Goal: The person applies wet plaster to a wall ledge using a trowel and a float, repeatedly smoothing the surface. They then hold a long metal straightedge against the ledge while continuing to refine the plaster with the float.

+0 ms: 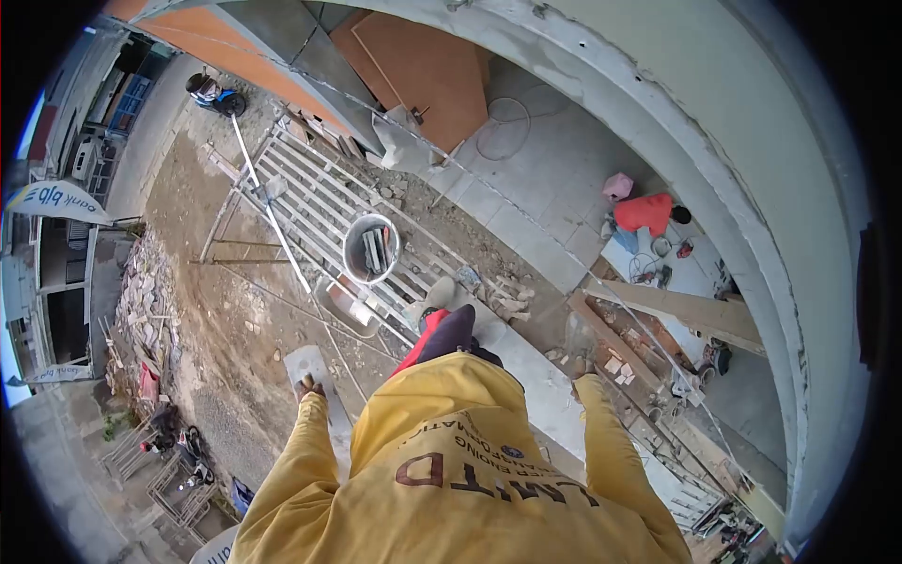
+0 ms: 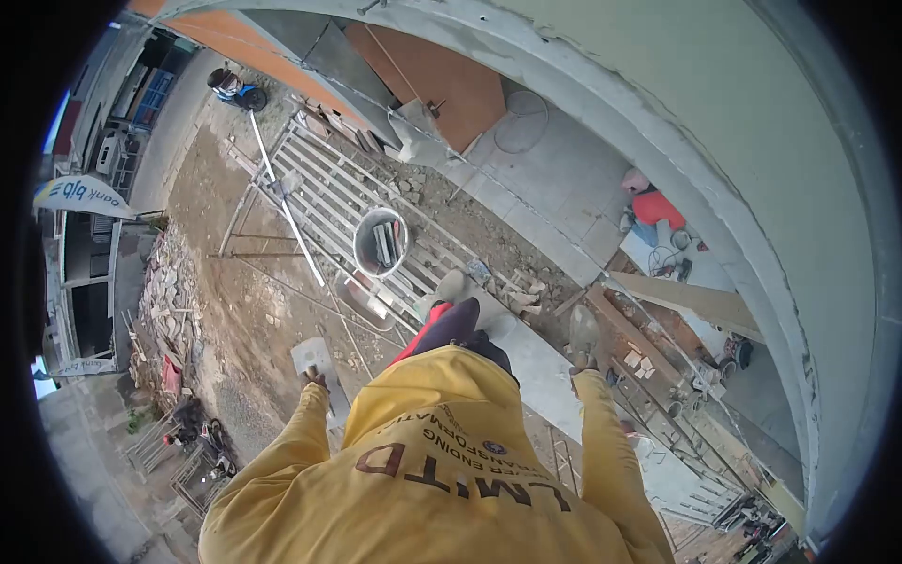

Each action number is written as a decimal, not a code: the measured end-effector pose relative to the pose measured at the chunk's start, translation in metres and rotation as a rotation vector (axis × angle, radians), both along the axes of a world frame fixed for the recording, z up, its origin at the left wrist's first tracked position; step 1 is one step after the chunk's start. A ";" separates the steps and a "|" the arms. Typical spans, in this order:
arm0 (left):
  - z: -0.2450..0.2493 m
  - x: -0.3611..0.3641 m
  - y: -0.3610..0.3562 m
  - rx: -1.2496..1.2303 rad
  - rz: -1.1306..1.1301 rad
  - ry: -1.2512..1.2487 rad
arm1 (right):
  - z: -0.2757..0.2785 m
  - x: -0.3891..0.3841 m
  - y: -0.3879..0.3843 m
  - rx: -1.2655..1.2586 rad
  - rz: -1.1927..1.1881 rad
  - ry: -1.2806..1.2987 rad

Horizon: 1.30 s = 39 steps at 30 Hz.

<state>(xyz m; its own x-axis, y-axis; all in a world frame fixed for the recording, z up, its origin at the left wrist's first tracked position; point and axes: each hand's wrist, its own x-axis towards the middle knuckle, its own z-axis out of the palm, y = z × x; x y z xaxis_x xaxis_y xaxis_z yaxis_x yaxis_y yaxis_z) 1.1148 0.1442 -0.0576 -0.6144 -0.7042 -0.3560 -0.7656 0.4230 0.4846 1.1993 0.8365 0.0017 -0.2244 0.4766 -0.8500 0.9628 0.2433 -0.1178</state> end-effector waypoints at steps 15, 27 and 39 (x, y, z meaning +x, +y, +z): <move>-0.053 0.050 0.006 0.185 0.323 -0.061 | -0.104 -0.301 -0.258 -0.601 0.520 0.176; -0.073 -0.226 0.049 0.900 0.609 0.119 | -0.336 -0.464 -0.475 -0.294 1.446 -0.125; -0.193 -0.132 0.001 1.661 0.807 0.415 | -0.561 -0.485 -0.479 -0.040 0.758 -0.126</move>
